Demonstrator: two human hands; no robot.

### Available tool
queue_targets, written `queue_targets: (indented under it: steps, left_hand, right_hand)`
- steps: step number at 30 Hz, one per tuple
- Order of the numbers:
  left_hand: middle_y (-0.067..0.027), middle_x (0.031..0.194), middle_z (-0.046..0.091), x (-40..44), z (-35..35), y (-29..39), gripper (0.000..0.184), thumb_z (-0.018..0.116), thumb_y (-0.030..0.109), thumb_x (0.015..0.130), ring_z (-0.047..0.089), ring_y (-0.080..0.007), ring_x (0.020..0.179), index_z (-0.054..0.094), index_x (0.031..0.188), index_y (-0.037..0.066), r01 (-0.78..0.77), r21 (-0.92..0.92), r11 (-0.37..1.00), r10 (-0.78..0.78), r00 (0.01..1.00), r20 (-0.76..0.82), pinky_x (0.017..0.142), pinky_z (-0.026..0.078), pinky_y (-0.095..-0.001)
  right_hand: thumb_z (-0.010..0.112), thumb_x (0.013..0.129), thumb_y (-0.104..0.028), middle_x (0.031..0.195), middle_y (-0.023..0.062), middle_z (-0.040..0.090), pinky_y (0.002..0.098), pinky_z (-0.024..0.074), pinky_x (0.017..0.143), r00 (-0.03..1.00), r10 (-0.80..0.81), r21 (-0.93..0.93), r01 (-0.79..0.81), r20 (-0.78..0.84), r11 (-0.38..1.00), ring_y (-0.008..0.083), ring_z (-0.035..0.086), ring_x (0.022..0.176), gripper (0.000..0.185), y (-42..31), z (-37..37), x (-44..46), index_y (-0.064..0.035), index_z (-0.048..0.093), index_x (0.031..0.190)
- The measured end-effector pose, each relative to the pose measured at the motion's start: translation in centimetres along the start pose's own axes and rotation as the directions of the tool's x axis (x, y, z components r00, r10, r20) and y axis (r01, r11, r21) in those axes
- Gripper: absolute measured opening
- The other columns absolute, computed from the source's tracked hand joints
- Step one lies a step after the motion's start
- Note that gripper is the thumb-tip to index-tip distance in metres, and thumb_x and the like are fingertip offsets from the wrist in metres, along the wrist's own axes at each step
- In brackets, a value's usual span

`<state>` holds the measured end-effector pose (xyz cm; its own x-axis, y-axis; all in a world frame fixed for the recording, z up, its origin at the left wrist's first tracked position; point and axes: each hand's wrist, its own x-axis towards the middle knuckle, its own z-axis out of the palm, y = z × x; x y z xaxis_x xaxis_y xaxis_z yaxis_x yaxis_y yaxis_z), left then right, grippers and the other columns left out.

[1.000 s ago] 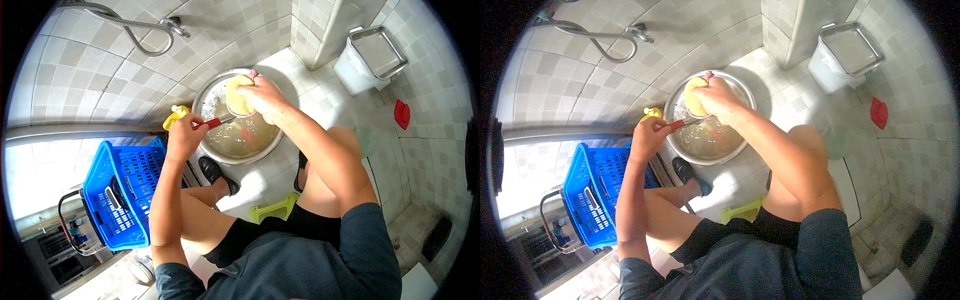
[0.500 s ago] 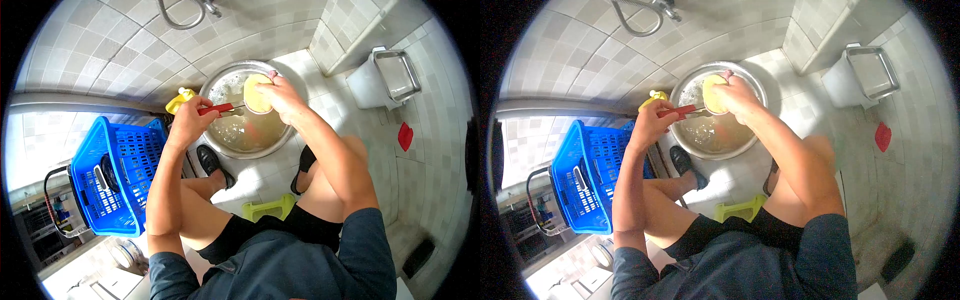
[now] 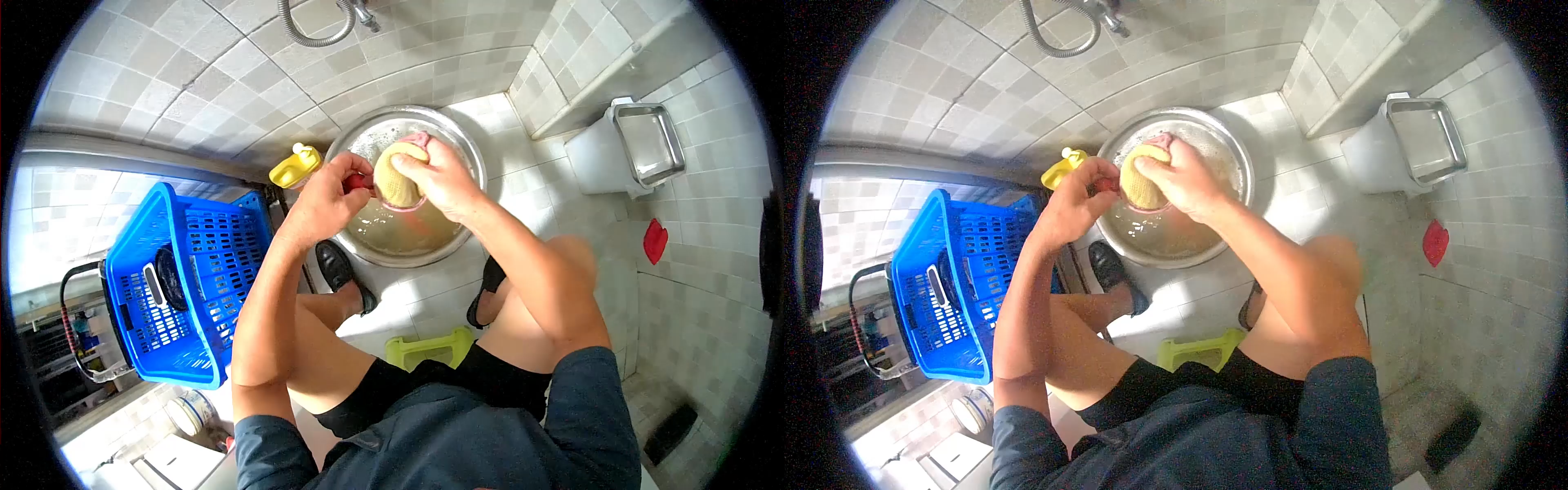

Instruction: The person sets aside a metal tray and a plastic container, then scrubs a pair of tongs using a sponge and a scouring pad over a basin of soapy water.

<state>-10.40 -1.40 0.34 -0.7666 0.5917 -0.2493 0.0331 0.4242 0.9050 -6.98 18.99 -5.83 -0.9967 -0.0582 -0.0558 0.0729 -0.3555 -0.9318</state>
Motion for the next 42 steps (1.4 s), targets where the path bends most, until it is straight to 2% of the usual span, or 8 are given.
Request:
queue_targets:
  steps: [11, 15, 17, 18, 22, 29, 31, 42]
  left_hand:
    - [-0.0055, 0.093, 0.061, -0.2, 0.6, 1.0, 0.027, 0.059, 0.001, 0.085, 0.061, -0.0142, 0.088, 0.052, 0.111, 0.0, -0.085, -0.004, 0.996, 0.084, 0.991, -0.1, 0.081, 0.05, -0.0288]
    - [-0.0054, 0.092, 0.062, 0.3, -0.1, 0.2, 0.024, 0.06, 0.004, 0.088, 0.059, -0.0117, 0.082, 0.049, 0.109, 0.002, -0.145, -0.147, 0.978, 0.114, 0.973, -0.201, 0.064, 0.048, -0.0258]
    - [-0.0062, 0.087, 0.06, 0.4, -0.1, 0.3, 0.021, 0.061, 0.003, 0.086, 0.058, -0.0123, 0.083, 0.052, 0.105, -0.002, -0.084, -0.201, 0.976, 0.039, 0.975, -0.218, 0.074, 0.049, -0.0291]
    - [-0.0062, 0.087, 0.061, 0.5, 0.1, 0.1, 0.022, 0.061, 0.003, 0.086, 0.058, -0.013, 0.082, 0.053, 0.105, -0.001, -0.049, -0.131, 0.99, 0.022, 0.98, -0.2, 0.075, 0.049, -0.0296]
    - [-0.0069, 0.086, 0.061, 0.6, 0.8, 0.0, 0.02, 0.06, 0.004, 0.086, 0.057, -0.0135, 0.078, 0.053, 0.105, -0.001, -0.121, -0.094, 0.988, 0.098, 0.971, -0.216, 0.072, 0.05, -0.0298]
    - [-0.0026, 0.091, 0.061, 0.9, -1.2, -0.3, 0.026, 0.062, 0.009, 0.088, 0.057, -0.0084, 0.077, 0.049, 0.111, 0.006, -0.154, -0.208, 0.966, 0.111, 0.972, -0.206, 0.054, 0.046, -0.023]
    - [-0.0036, 0.097, 0.061, 1.5, -0.6, -1.0, 0.032, 0.063, 0.007, 0.086, 0.057, -0.009, 0.079, 0.05, 0.115, 0.006, -0.332, -0.26, 0.907, 0.266, 0.928, -0.26, 0.057, 0.046, -0.0239]
    - [-0.0058, 0.094, 0.063, 1.4, 1.7, -2.8, 0.038, 0.065, 0.03, 0.095, 0.059, -0.014, 0.089, 0.054, 0.116, 0.001, -0.11, -0.11, 0.988, 0.086, 0.976, -0.202, 0.079, 0.05, -0.0312]
  right_hand:
    - [0.055, 0.096, -0.02, 0.111, 0.024, 0.062, 0.0413, 0.0475, 0.091, 0.973, -0.168, -0.56, 0.051, -0.159, 0.827, 0.0323, 0.062, 0.108, 0.033, 5.2, -0.4, 0.7, 0.0024, 0.05, 0.121]
    - [0.046, 0.101, -0.02, 0.104, 0.0138, 0.065, 0.0348, 0.0487, 0.086, 0.957, 0.271, -0.511, -0.285, -0.104, 0.811, 0.0229, 0.063, 0.098, 0.029, 4.5, -0.7, 0.4, 0.0014, 0.06, 0.115]
    - [0.042, 0.104, -0.02, 0.103, 0.0063, 0.065, 0.0307, 0.0483, 0.084, 0.98, 0.198, -0.188, -0.193, 0.01, 0.963, 0.0153, 0.06, 0.093, 0.031, 4.3, 0.0, -0.5, 0.0012, 0.058, 0.12]
    - [0.04, 0.106, -0.019, 0.103, 0.0034, 0.062, 0.0288, 0.0476, 0.084, 0.993, -0.083, -0.246, 0.101, 0.082, 0.964, 0.0119, 0.058, 0.094, 0.032, 4.5, 0.9, -0.5, 0.0011, 0.057, 0.124]
    - [0.045, 0.103, -0.016, 0.112, 0.011, 0.059, 0.0333, 0.046, 0.091, 0.956, -0.212, -0.349, 0.273, 0.203, 0.896, 0.0195, 0.058, 0.101, 0.032, 3.0, 1.4, -0.4, 0.0004, 0.051, 0.13]
    - [0.053, 0.095, -0.015, 0.102, 0.0192, 0.061, 0.0429, 0.0465, 0.089, 0.966, 0.041, -0.784, 0.183, 0.256, 0.593, 0.0357, 0.061, 0.096, 0.023, 4.7, -1.0, 0.0, 0.0008, 0.055, 0.112]
    - [0.052, 0.097, -0.015, 0.095, 0.017, 0.06, 0.0427, 0.0471, 0.084, 0.968, -0.027, -0.763, 0.215, 0.251, 0.609, 0.0328, 0.061, 0.09, 0.019, 5.6, -0.6, -0.4, 0.0004, 0.055, 0.107]
    - [0.047, 0.105, -0.019, 0.084, -0.0045, 0.055, 0.0216, 0.0367, 0.054, 1.0, 0.003, -0.179, -0.003, 0.004, 0.984, 0.0028, 0.043, 0.064, 0.015, 3.3, 1.0, 0.1, -0.0074, 0.054, 0.113]
